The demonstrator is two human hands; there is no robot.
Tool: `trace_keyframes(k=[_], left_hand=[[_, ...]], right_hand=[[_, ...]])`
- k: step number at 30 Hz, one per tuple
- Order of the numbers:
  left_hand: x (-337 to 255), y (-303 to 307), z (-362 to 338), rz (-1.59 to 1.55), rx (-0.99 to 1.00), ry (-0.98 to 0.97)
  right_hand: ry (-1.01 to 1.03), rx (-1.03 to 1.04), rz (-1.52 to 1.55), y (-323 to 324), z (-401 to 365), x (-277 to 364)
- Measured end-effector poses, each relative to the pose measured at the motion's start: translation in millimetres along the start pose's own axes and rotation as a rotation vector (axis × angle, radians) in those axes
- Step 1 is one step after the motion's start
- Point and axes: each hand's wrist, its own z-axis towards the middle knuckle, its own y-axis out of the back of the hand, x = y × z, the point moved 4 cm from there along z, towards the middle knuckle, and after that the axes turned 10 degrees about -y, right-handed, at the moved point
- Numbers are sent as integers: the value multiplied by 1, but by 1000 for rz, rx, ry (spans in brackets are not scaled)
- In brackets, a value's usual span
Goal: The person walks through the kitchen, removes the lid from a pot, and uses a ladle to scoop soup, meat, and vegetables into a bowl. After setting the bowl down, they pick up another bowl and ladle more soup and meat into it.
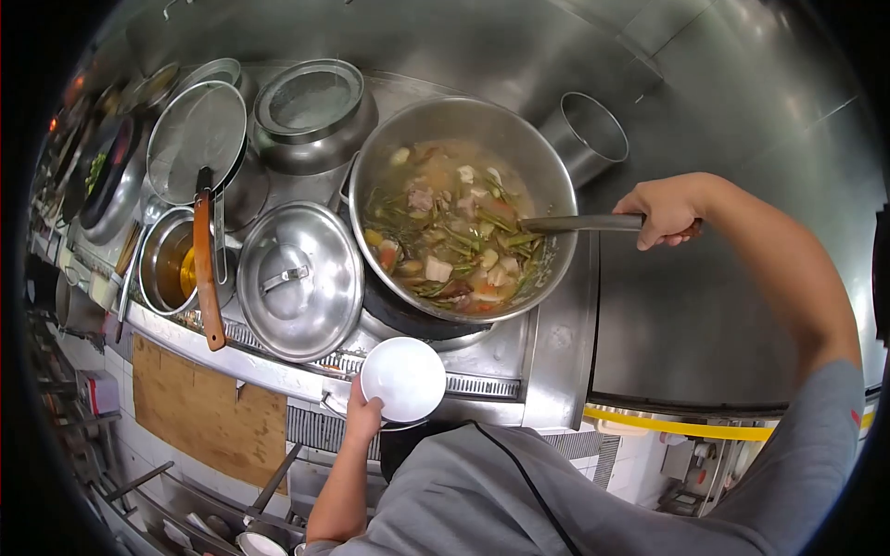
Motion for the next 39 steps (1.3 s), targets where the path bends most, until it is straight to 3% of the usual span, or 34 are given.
trace_keyframes(k=[7,14,17,20,22,24,25,27,28,30,39], left_hand=[[5,0,3,52,16,29],[-2,-1,2,-3,-5,86],[2,0,3,-8,-15,103],[3,1,5,16,-18,119],[4,2,7,36,-18,132],[7,2,8,22,3,104],[8,1,8,26,2,104],[7,0,8,49,-2,74],[8,-1,8,55,2,74],[9,-2,9,80,18,84],[0,-6,4,39,-5,95]], right_hand=[[184,160,477,-56,2,-45],[371,245,1013,-155,18,-68],[328,188,989,-176,-6,-40],[434,155,1062,-212,15,-36],[393,121,1038,-220,19,-35],[585,-290,812,-225,36,-37],[587,-288,814,-215,26,-30],[413,-486,607,-188,5,-18],[412,-484,613,-184,8,-15],[443,-680,528,-176,11,-11],[212,-1137,227,-185,13,-30]])
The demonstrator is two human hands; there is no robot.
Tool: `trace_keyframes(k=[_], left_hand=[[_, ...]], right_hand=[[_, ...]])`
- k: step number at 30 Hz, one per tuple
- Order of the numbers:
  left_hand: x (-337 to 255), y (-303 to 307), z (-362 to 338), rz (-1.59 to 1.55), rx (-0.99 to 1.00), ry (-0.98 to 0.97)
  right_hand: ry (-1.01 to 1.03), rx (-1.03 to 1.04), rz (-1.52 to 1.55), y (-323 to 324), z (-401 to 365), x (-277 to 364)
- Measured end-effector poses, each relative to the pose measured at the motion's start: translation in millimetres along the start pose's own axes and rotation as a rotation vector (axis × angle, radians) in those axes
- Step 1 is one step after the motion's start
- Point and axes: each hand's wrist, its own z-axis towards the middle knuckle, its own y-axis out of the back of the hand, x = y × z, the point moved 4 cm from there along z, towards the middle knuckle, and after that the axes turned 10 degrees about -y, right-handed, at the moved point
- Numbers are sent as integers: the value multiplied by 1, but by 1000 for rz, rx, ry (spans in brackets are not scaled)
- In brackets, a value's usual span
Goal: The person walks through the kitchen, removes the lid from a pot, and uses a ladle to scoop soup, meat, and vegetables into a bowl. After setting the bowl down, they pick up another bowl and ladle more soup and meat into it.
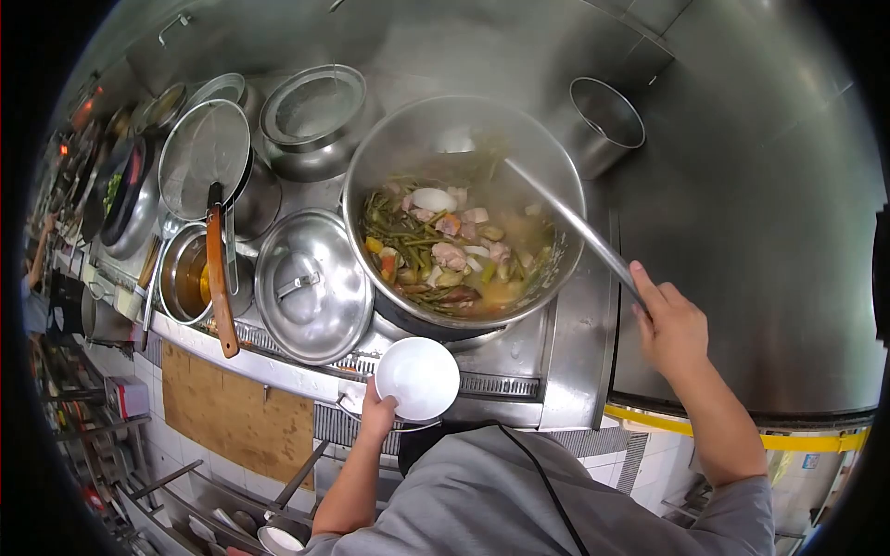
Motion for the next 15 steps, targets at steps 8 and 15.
trace_keyframes(k=[8,15], left_hand=[[4,2,0,19,-9,3],[0,-3,1,5,3,23]], right_hand=[[-8,84,-102,38,7,-6],[129,-10,-120,45,38,-10]])
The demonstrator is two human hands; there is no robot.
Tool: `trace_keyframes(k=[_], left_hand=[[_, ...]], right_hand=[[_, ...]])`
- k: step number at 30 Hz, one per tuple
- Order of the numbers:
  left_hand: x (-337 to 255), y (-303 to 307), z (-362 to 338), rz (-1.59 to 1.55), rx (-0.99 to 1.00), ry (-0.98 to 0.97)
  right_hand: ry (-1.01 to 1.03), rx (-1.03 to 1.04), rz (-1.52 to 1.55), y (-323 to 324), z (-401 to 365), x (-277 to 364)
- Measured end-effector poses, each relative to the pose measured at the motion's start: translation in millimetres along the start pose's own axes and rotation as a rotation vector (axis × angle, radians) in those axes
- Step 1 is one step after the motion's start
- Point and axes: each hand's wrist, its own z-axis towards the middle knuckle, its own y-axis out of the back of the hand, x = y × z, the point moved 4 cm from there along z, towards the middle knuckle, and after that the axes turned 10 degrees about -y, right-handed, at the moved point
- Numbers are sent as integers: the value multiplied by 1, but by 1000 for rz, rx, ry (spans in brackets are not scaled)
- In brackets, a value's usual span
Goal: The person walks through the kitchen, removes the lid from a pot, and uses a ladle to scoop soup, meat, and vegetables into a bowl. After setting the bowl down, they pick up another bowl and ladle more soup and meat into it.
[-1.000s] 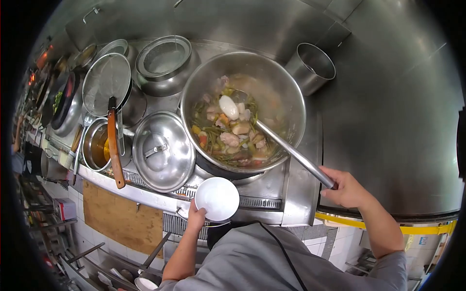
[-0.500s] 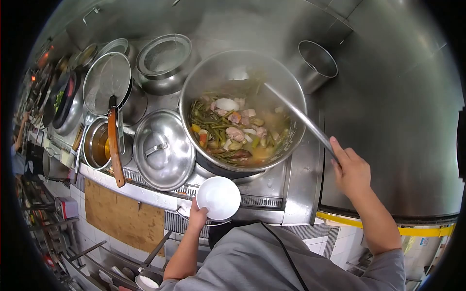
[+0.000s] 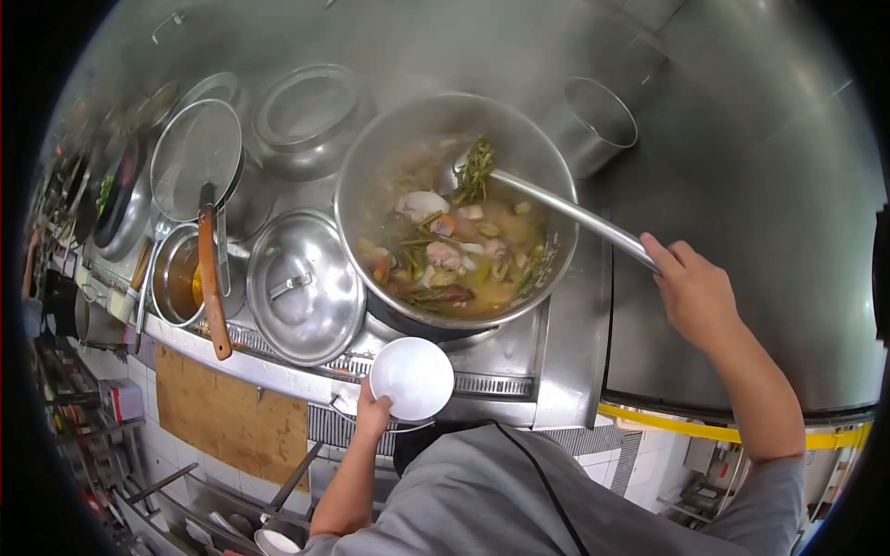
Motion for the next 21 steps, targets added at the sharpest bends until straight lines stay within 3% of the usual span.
trace_keyframes(k=[2,4,12,21], left_hand=[[1,0,1,23,-6,-11],[2,1,-1,42,-22,-17],[5,6,1,15,10,-49],[5,7,0,72,1,-34]], right_hand=[[71,-80,-78,-2,8,0],[181,-350,-256,6,13,-4],[215,-866,-458,53,28,-11],[87,-733,-532,69,29,-46]])
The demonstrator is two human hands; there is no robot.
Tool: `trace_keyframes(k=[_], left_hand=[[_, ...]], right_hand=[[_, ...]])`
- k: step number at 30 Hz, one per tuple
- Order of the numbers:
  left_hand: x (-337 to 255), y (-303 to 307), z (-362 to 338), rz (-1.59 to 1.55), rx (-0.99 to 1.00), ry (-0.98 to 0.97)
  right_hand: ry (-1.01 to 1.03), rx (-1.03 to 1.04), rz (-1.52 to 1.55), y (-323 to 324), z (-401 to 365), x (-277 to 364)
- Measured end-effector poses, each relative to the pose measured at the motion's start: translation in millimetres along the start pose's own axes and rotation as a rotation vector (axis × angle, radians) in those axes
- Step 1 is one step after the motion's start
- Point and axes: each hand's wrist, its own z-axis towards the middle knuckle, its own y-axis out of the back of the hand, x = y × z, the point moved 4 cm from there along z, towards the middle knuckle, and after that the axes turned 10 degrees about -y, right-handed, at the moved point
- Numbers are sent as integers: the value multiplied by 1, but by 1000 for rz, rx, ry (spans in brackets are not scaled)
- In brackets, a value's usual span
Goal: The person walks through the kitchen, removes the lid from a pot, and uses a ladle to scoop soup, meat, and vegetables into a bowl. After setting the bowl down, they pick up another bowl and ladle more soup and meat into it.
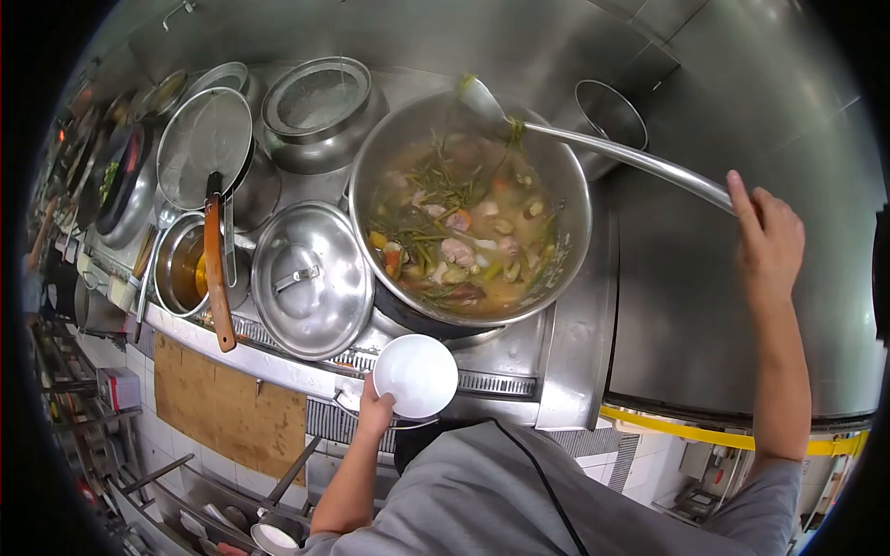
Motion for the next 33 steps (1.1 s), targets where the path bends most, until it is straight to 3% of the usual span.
trace_keyframes(k=[3,5,6,8,12,15,23,31,33], left_hand=[[3,1,0,-33,14,-34],[2,0,1,-46,13,-28],[1,0,1,-58,2,-20],[6,1,1,-55,-3,-3],[-9,-2,-2,-24,-1,55],[-12,-2,-2,-37,4,55],[-7,5,-7,-80,-2,-62],[-77,21,-27,-136,-70,-137],[-88,28,-30,-174,-70,-118]], right_hand=[[-62,133,5,12,3,-12],[-252,468,119,10,-13,-24],[-337,486,298,12,-22,-22],[-539,880,515,19,-42,-17],[-792,1277,874,40,-82,34],[-824,1385,1023,51,-109,58],[-865,1434,1115,65,-119,66],[-773,1658,1167,50,-128,61],[-1199,1854,1494,52,-139,61]])
